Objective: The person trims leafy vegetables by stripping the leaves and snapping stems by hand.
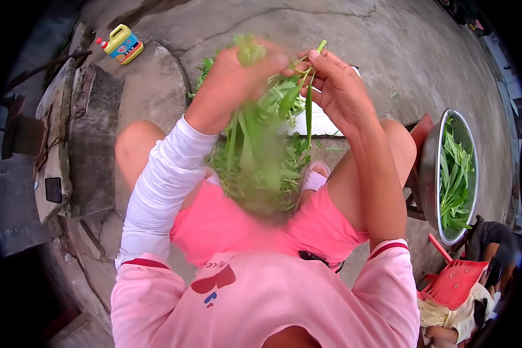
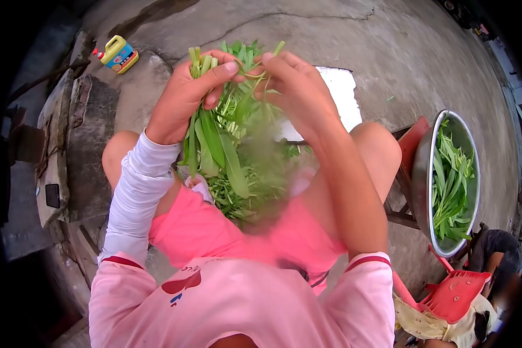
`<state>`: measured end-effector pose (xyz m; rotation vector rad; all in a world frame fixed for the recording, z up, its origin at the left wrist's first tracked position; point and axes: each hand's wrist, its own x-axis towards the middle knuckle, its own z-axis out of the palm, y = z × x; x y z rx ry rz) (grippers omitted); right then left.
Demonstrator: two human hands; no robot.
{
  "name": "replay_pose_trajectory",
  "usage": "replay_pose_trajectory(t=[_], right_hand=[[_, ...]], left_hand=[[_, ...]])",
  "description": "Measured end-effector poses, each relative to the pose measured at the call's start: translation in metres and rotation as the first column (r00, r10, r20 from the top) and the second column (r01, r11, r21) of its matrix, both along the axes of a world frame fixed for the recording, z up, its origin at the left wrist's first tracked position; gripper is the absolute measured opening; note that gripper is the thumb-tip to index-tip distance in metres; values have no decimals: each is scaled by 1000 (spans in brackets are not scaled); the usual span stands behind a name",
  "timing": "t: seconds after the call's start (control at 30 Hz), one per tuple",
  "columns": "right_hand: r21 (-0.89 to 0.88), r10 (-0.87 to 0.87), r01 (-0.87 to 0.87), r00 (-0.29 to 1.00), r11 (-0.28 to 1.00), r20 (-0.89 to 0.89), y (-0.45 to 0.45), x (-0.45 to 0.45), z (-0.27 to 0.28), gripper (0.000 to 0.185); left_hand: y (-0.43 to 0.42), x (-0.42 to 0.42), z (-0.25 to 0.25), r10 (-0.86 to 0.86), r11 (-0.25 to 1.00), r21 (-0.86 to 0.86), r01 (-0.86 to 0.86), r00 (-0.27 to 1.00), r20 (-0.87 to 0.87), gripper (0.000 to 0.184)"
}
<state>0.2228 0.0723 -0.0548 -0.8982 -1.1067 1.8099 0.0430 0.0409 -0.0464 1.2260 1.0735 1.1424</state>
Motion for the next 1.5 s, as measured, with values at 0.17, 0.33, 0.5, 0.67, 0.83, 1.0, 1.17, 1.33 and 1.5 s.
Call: replay_pose_trajectory(t=[0.17, 0.33, 0.5, 0.67, 0.83, 1.0, 1.17, 1.33, 1.5], right_hand=[[-19, 22, -24, 993, 1000, -114, 3, 7, -2, 28], [-80, 2, -22, 971, 997, -237, 7, 13, -2, 23], [-46, -14, 7, 987, 999, -162, 5, 9, -4, 28], [-74, 12, -26, 982, 997, -187, 5, 7, -6, 24], [-130, 15, -40, 981, 991, -193, 5, 3, -7, 23], [-154, 39, -67, 984, 986, -176, 5, 2, -7, 20], [-160, 26, -49, 989, 986, -146, 4, 1, -10, 22], [-136, 7, -21, 994, 990, -106, 4, 0, -8, 19], [-145, -24, 2, 988, 989, -155, 6, 4, -5, 20]], left_hand=[[-4, 4, 5, 6, 999, 43, -4, 1000, -27, 20], [-6, 4, -5, 82, 852, 515, 89, 950, -300, 24], [-13, 6, 5, 190, 640, 710, 292, 836, -515, 23], [-12, 10, 3, 106, 934, 354, -57, 987, -123, 14], [-5, 1, -1, 83, 995, 47, -86, 994, 76, 20], [-5, 1, 4, 172, 985, 8, -172, 984, 57, 23], [-2, -2, 0, 166, 986, -10, -166, 983, 77, 17], [1, -6, -3, 216, 972, 61, -225, 968, 126, 17], [5, -19, -1, 222, 971, 65, -228, 971, 92, 21]])
